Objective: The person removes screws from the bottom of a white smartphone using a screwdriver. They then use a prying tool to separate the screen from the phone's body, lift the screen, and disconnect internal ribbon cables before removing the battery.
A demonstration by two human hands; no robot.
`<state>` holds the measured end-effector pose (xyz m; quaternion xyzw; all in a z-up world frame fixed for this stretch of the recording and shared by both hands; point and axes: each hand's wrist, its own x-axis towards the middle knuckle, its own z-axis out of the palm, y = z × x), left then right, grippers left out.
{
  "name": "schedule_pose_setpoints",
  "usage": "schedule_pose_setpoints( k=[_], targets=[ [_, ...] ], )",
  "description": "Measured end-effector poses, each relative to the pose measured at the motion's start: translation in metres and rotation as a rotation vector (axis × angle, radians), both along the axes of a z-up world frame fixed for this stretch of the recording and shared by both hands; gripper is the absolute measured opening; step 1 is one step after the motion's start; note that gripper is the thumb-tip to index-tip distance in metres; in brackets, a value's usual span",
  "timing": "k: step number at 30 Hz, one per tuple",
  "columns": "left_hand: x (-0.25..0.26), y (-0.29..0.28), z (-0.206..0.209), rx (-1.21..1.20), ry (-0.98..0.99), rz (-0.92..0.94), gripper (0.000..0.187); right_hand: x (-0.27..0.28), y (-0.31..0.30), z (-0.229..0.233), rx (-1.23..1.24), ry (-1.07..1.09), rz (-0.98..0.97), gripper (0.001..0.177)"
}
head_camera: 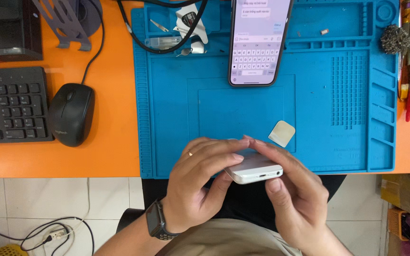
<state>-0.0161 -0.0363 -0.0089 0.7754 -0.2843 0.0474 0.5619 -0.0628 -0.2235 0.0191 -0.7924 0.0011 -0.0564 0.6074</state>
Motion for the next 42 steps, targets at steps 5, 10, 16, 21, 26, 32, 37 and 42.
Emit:
schedule_pose_setpoints(
  k=[5,10,16,21,26,32,37,42],
  targets=[
    [-0.007,-0.018,0.008,-0.29,0.207,-0.035,0.035,0.006,0.011,-0.002,-0.027,-0.058,0.017,0.046],
    [-0.014,-0.022,0.011,-0.42,0.3,-0.024,0.044,0.005,0.017,-0.003,-0.107,-0.124,-0.044,0.046],
    [-0.017,-0.018,0.024,-0.433,0.444,-0.002,0.045,0.0,0.018,-0.012,-0.2,-0.173,-0.065,0.045],
    [-0.021,-0.017,0.027,-0.394,0.436,-0.033,0.054,0.001,0.022,-0.012,-0.186,-0.203,-0.053,0.049],
    [-0.023,-0.019,0.024,-0.388,0.394,-0.033,0.055,0.0,0.023,-0.013,-0.173,-0.203,-0.057,0.052],
    [-0.026,-0.019,0.029,-0.403,0.453,-0.032,0.045,0.001,0.027,-0.001,-0.166,-0.151,-0.054,0.055],
    [-0.033,-0.023,0.036,-0.439,0.551,0.023,0.049,0.0,0.028,0.008,-0.074,-0.015,-0.042,0.063],
    [-0.038,-0.027,0.035,-0.459,0.542,0.059,0.05,0.004,0.03,0.021,-0.114,0.025,-0.056,0.052]
  ],
)
